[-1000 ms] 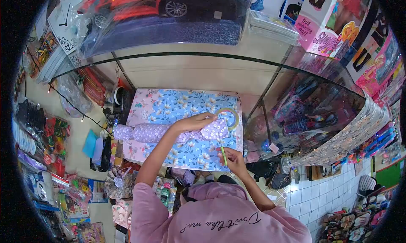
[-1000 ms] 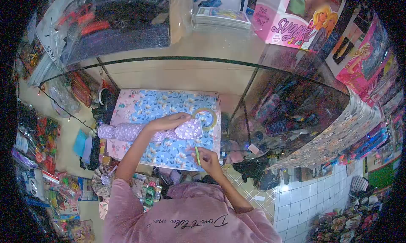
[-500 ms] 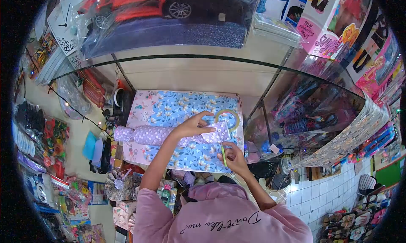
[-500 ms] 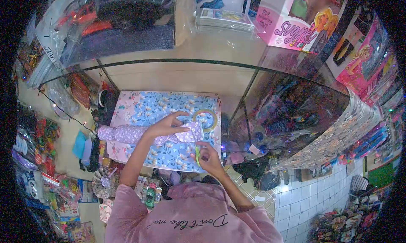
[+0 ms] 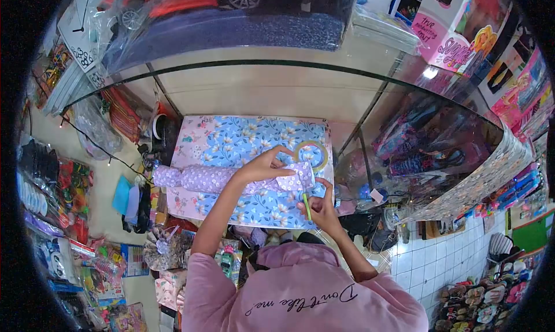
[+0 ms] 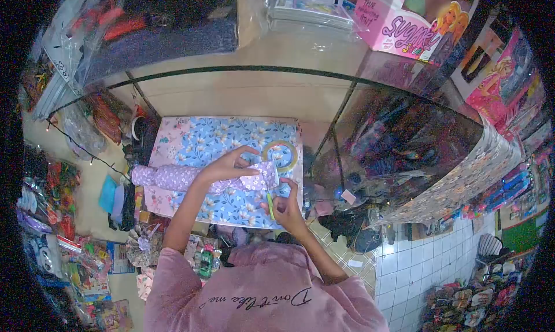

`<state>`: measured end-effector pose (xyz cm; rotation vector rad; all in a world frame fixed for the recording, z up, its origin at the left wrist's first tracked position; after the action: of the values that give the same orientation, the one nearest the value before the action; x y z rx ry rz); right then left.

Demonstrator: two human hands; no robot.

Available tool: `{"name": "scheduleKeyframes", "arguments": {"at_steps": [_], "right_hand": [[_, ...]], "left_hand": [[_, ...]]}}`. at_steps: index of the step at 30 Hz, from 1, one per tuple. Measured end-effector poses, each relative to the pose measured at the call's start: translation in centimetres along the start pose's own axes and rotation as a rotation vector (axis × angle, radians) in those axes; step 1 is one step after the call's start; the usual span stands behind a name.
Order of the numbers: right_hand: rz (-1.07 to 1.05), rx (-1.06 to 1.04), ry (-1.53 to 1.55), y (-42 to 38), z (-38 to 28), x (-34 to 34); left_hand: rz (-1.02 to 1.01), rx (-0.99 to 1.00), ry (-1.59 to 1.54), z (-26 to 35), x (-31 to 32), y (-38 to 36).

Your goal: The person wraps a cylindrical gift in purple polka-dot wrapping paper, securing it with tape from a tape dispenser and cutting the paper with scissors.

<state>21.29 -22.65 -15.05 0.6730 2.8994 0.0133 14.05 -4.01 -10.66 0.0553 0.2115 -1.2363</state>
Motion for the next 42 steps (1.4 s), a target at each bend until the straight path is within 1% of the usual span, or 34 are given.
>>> {"name": "scheduleKeyframes", "arguments": {"at_steps": [3,6,9,12,18,21,23,26,32,33,36,39,42], "right_hand": [[0.010,0.040,0.056,-0.1,-0.9,0.2],[0.004,0.017,0.041,0.1,-1.0,0.1],[-0.002,-0.052,0.041,0.4,-0.5,0.2],[-0.016,-0.040,0.028,0.7,-0.2,0.2],[-0.038,0.033,-0.085,0.9,-0.2,-0.3],[-0.064,0.060,-0.052,0.8,-0.9,-0.2],[-0.084,0.048,-0.051,1.1,0.0,-0.4],[-0.108,0.035,-0.067,1.3,0.1,-0.4],[-0.161,0.034,-0.042,1.4,-1.2,0.0],[-0.176,0.041,-0.038,1.4,-1.1,0.0],[-0.122,-0.009,-0.002,1.5,-0.7,0.2],[-0.098,0.070,-0.040,1.4,-1.0,0.0],[-0.022,0.059,-0.080,1.3,-0.5,0.1]], "left_hand": [[0.015,-0.046,0.020,0.5,-0.2,0.0],[0.003,-0.075,-0.006,0.5,-0.2,0.0],[-0.013,-0.081,-0.009,0.3,-0.2,0.1],[-0.012,-0.066,0.003,1.0,0.0,-0.2],[-0.019,-0.069,-0.049,-0.2,0.0,0.1],[-0.013,-0.078,-0.056,-0.9,-0.1,0.4],[-0.009,-0.078,-0.063,-0.5,0.0,0.4],[-0.047,-0.068,-0.065,-1.0,0.0,0.7],[-0.087,-0.142,-0.069,-0.4,0.1,0.4],[-0.095,-0.117,-0.071,-0.5,0.2,0.5],[-0.101,-0.073,-0.072,-0.8,0.2,0.5],[-0.077,-0.069,-0.055,-0.5,0.2,0.4],[-0.045,-0.005,-0.049,-1.2,0.2,0.6]]}}
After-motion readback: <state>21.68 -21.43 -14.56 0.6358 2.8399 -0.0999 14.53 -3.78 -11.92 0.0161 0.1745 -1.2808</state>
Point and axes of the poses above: each hand's wrist, its own y-axis towards the middle knuckle, its own x-axis out of the palm, z = x × y, the point moved 5 cm from there along y, towards the middle knuckle, and after that the axes turned 10 degrees about -y, right-handed, at the moved point
